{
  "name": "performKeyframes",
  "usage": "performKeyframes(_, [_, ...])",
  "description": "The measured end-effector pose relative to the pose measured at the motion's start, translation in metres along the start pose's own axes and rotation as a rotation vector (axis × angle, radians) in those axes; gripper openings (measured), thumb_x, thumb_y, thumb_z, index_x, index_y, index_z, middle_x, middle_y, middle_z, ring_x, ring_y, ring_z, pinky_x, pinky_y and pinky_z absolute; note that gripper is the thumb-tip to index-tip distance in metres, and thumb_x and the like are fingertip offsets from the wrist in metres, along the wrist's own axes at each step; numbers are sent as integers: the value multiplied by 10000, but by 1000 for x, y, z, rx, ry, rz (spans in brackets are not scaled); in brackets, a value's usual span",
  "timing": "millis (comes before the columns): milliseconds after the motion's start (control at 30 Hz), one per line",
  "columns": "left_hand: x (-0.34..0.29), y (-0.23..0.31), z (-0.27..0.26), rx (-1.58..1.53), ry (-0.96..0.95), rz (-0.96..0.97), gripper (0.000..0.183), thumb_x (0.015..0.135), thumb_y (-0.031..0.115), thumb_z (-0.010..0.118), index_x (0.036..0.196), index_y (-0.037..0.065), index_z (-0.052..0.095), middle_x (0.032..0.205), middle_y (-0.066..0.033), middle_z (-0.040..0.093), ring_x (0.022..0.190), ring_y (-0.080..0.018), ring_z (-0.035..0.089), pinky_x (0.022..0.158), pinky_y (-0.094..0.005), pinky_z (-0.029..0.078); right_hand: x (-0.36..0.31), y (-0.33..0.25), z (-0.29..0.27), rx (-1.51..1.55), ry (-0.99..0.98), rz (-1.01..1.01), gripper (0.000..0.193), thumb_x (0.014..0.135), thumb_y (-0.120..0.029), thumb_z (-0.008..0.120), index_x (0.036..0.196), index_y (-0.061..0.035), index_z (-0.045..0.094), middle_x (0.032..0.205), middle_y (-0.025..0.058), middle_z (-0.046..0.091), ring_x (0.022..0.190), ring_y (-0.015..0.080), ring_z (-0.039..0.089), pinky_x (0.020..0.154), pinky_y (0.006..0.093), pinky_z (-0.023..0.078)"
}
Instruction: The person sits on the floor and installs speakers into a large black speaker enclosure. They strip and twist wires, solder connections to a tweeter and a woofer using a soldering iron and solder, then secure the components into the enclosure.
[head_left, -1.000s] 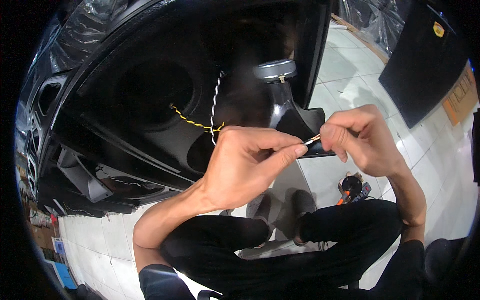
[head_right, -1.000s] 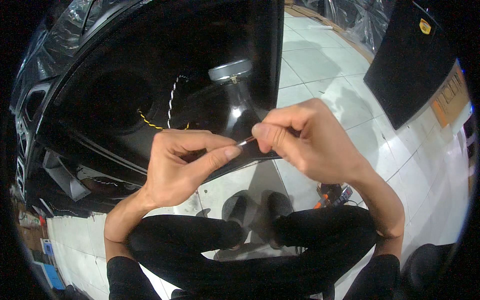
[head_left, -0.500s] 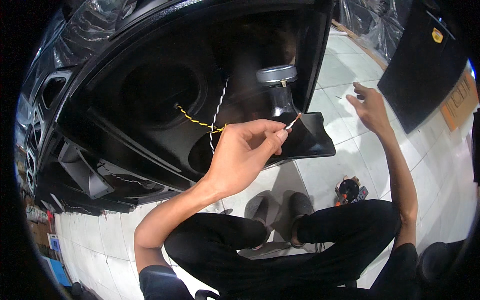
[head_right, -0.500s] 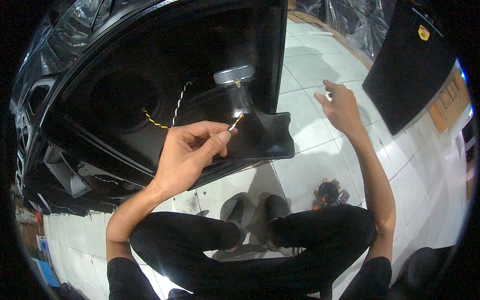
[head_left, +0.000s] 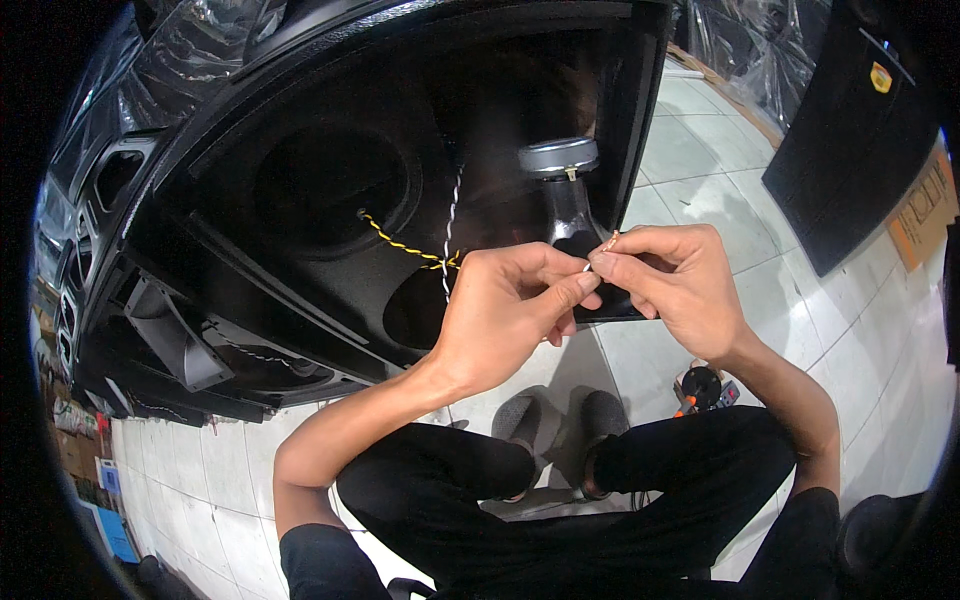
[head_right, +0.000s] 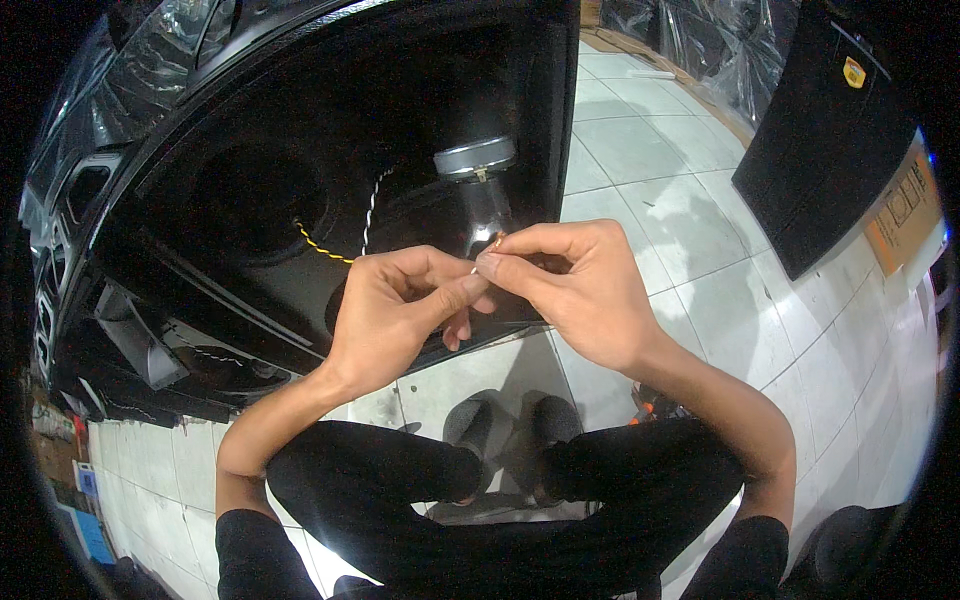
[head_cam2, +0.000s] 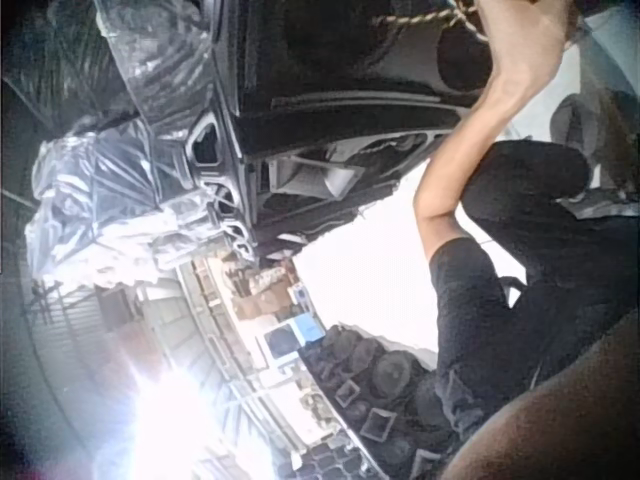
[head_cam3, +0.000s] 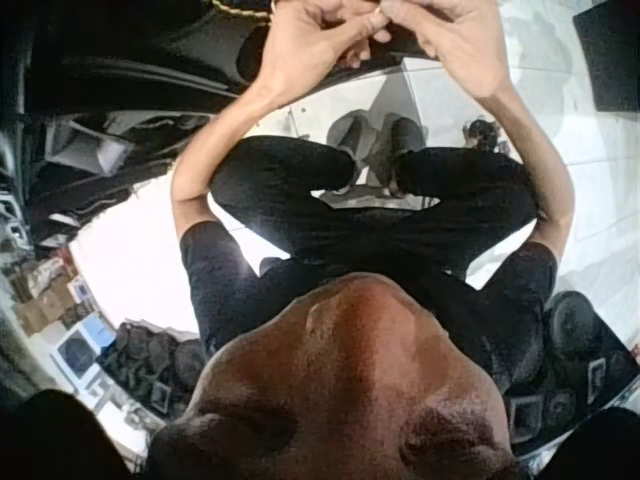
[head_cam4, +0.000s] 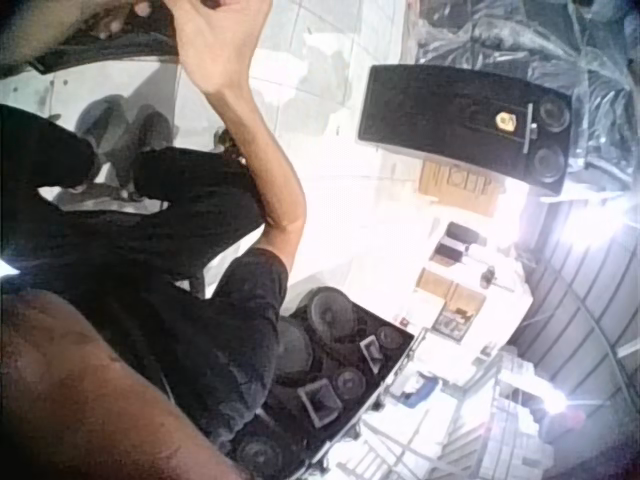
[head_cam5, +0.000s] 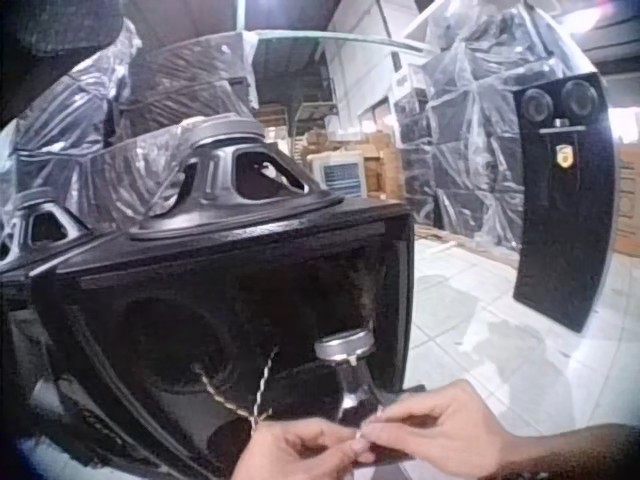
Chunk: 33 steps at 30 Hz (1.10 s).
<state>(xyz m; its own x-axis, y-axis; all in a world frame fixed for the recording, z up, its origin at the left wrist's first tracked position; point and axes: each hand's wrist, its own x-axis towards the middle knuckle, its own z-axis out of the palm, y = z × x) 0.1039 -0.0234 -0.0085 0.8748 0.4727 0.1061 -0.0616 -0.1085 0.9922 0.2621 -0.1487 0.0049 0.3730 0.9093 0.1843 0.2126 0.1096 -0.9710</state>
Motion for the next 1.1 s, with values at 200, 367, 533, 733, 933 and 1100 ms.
performKeyframes(200, [2,2,-3,-63,-50,23,200,1014,131,579,1044,-54,648,900,-143,716,723,-146,668,649,-285,567,2,13,1,178,1,-19,170,923,-95,692,1009,43,743,773,76,691,560,61,527,487,212,381])
performKeyframes(367, [4,0,-3,-93,-80,39,223,1033,153,548,1058,-45,646,874,-124,709,743,-145,665,674,-281,556,3,14,2,342,6,32,165,923,-79,684,1011,50,739,784,100,695,587,71,556,498,207,396])
performKeyframes(533, [-1,3,-13,136,-225,131,193,1010,136,582,1031,-30,678,847,-85,705,765,-127,656,701,-293,533,8,18,-17,437,-266,16,156,902,-60,701,1007,49,740,846,128,715,652,101,603,570,243,462])
performKeyframes(733, [-4,5,-17,476,-330,188,143,936,90,665,990,-30,721,800,-110,702,759,-123,663,711,-301,533,2,5,-28,-180,-408,-185,128,854,-69,743,961,-1,767,885,93,712,787,166,622,699,307,485])
performKeyframes(933, [-3,7,-9,524,33,47,227,961,168,662,882,-40,706,703,-71,677,612,-94,589,553,-260,468,-13,-12,-20,-865,-14,-781,119,791,-56,772,907,-30,773,847,92,691,807,203,597,704,321,462])
performKeyframes(1100, [-7,13,-12,-50,-127,-9,233,1019,180,589,942,-14,692,652,-24,596,530,-49,457,470,-191,338,-2,0,-26,-146,61,-212,69,796,-53,762,860,-28,766,839,96,702,774,197,608,717,325,455])
